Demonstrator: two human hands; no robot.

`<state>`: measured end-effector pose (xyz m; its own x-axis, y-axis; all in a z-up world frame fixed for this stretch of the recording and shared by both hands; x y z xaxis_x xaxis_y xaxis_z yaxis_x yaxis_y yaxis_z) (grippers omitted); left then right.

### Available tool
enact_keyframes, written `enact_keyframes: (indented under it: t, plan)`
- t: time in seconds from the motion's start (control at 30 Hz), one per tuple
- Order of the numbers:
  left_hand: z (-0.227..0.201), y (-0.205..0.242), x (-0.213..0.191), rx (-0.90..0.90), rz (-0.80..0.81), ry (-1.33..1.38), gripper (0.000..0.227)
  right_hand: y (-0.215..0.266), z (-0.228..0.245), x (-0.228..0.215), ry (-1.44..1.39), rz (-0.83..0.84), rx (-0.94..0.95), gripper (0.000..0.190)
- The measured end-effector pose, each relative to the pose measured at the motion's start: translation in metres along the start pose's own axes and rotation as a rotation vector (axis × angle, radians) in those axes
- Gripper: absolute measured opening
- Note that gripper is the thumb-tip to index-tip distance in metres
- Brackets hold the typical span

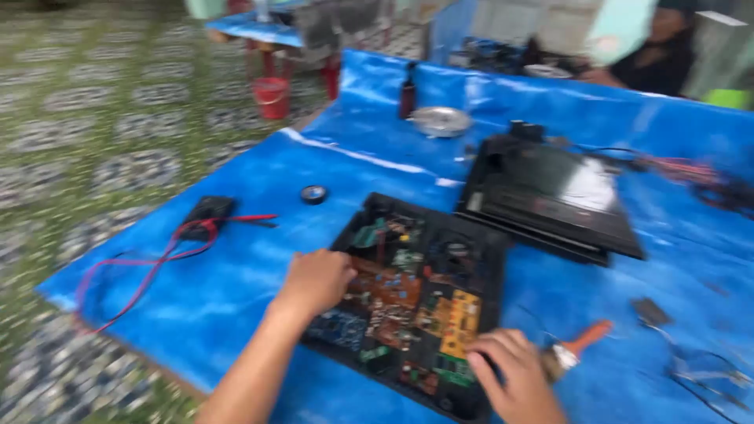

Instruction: Inspecting and arranging internal electronic components of an induction cooker for repair or maintenance.

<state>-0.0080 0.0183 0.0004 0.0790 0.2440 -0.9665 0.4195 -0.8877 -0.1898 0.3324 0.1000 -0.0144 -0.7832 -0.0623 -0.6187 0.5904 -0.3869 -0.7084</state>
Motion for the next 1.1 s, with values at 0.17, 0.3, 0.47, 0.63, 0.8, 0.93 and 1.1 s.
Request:
enact_keyframes:
  t: [0.17,0.3,0.47,0.63,0.8,0.93,1.1]
  plan:
    - [-0.002,-0.003,0.022,-0.094,-0.064,0.074,0.022,0.015,0.005,0.003,0.087,0.127,0.184,0.032]
    - [-0.007,0.010,-0.006,-0.096,-0.124,0.216,0.027,0.021,0.016,0.005,-0.055,0.106,0.221,0.043]
    - [0.011,0.012,0.008,-0.049,-0.303,0.314,0.025,0.023,0.018,0.010,-0.194,0.054,0.260,0.042]
    - [0.003,0.015,0.011,-0.028,-0.316,0.307,0.024,0.006,0.033,-0.003,-0.168,-0.004,0.132,0.047]
    - [0.017,0.010,0.030,0.111,-0.468,0.338,0.021,0.007,0.029,-0.003,-0.206,0.026,0.059,0.041]
    - [0.006,0.015,0.021,0.040,-0.350,0.312,0.024,0.003,0.008,-0.026,-0.082,0.083,-0.037,0.028]
    - [0.009,0.017,0.021,0.050,-0.363,0.339,0.022,0.015,-0.053,-0.079,0.336,-0.171,0.182,0.018]
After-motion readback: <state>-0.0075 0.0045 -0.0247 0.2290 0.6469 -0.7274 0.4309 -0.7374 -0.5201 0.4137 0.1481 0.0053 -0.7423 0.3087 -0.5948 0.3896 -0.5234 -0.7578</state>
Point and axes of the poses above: each hand's wrist, its own y-axis away from the middle knuckle, its own x-axis out of the palm, z = x × y, the point moved 2 cm from there along -y, towards the middle knuckle, and after that the axes turned 10 degrees about -z, right-handed, at the moved point
